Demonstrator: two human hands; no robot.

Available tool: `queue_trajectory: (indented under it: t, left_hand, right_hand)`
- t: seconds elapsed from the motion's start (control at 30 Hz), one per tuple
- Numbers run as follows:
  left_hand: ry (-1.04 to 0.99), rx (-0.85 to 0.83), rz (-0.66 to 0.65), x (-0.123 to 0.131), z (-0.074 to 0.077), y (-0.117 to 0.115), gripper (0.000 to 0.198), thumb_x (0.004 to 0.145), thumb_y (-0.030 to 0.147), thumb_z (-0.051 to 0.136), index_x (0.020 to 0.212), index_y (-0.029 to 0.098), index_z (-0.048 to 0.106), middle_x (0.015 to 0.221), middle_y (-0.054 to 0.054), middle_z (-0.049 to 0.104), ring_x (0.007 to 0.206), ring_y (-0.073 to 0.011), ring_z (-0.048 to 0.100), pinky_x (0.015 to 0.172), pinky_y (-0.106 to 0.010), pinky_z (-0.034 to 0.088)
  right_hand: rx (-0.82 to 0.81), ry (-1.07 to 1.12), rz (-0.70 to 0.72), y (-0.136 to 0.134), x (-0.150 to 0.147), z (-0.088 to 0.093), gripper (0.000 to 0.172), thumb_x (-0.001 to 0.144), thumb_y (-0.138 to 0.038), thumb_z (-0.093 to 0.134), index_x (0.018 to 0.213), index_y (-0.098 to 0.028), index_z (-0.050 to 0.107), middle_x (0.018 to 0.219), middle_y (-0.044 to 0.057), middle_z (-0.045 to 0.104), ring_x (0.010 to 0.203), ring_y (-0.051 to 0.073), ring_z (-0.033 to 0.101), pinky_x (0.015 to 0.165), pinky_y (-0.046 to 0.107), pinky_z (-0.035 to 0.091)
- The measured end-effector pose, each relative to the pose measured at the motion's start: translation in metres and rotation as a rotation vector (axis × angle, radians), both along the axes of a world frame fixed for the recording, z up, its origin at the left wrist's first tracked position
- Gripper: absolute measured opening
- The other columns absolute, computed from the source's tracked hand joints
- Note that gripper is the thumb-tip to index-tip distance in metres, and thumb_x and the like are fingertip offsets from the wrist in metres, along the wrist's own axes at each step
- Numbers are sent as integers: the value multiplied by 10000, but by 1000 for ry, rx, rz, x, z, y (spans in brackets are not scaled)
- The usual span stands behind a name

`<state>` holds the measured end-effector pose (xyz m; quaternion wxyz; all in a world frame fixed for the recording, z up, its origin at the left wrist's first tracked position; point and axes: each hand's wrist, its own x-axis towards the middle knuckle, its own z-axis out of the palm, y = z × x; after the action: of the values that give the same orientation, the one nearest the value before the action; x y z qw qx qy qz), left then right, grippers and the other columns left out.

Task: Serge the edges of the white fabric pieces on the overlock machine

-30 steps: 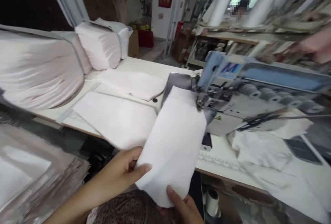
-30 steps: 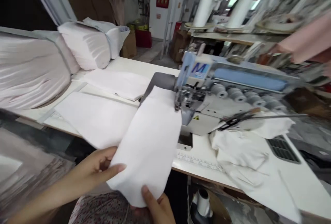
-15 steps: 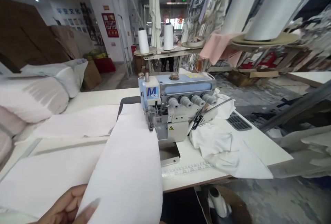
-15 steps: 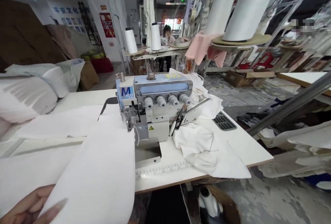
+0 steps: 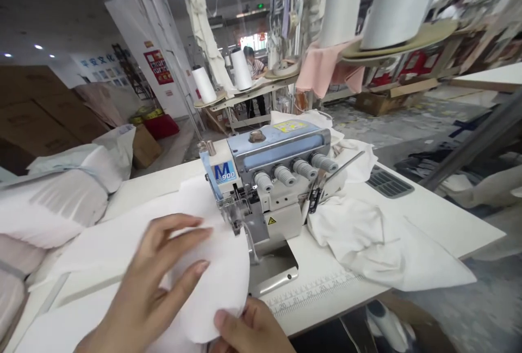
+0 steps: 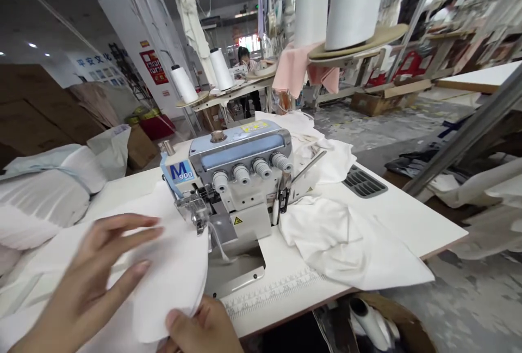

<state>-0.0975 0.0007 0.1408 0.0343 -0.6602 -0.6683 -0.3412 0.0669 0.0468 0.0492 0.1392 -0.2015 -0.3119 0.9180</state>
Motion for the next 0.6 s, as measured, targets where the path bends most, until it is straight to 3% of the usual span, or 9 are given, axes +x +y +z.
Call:
queue_trajectory:
  t: [0.07, 0.17, 0.27, 0.37, 0.43, 0.5, 0.6]
  left_hand:
    - [-60, -108, -257, -4, -4, 20, 331, 973, 392, 386, 1112, 315, 677, 1248, -63, 523, 1171, -246, 510, 965, -374, 463]
    - [-89, -213, -402, -10, -17, 28, 514, 987, 514, 206, 1184, 343, 650, 1290, -29, 564, 1238, -249, 478, 1073, -397, 331]
    - [-22, -213, -374, -6, -29, 14, 660, 941, 627, 84, 1285, 350, 575, 1334, 11, 577, 1302, -243, 437, 1134, -365, 183]
    - [51, -181, -246, 11, -38, -3, 737, 915, 653, 8, 1352, 333, 507, 1375, 18, 553, 1318, -223, 434, 1120, -332, 185]
    - [100, -154, -159, 25, -43, -10, 729, 924, 629, -8, 1390, 317, 458, 1405, 12, 525, 1337, -218, 415, 1126, -341, 171]
    - [147, -144, -97, 37, -47, -14, 707, 940, 599, -7, 1430, 292, 400, 1439, 4, 486, 1366, -211, 376, 1141, -350, 148]
    - [180, -156, -63, 48, -48, -15, 699, 955, 563, -13, 1458, 242, 350, 1480, -10, 431, 1400, -187, 316, 1158, -340, 140]
  right_hand:
    - [-23, 13, 17, 7, -2, 7, 606, 647, -612, 750, 919, -74, 697, 540, 50, 697, 447, 78, 612, 432, 131, 410]
    - [-37, 22, -13, 15, -3, 9, 611, 624, -633, 747, 890, -87, 680, 544, 44, 687, 425, 78, 598, 404, 132, 396]
    - [-6, 6, -143, 22, 0, 10, 530, 634, -591, 757, 854, -117, 671, 554, 12, 661, 451, 94, 593, 429, 167, 422]
    - [90, -9, -292, 22, 8, 15, 278, 764, -439, 709, 767, -164, 666, 681, -4, 664, 680, 113, 624, 686, 221, 496]
    - [176, -4, -296, 19, 12, 19, 148, 812, -340, 668, 887, -214, 685, 840, -6, 675, 887, 143, 608, 890, 279, 450]
    - [235, 3, -259, 13, 13, 20, 257, 813, -253, 645, 1069, -278, 653, 978, -11, 661, 1039, 172, 567, 980, 326, 398]
    - [277, 26, -269, 5, 11, 17, 335, 789, -144, 621, 1087, -296, 612, 1034, -21, 629, 1094, 169, 540, 985, 320, 393]
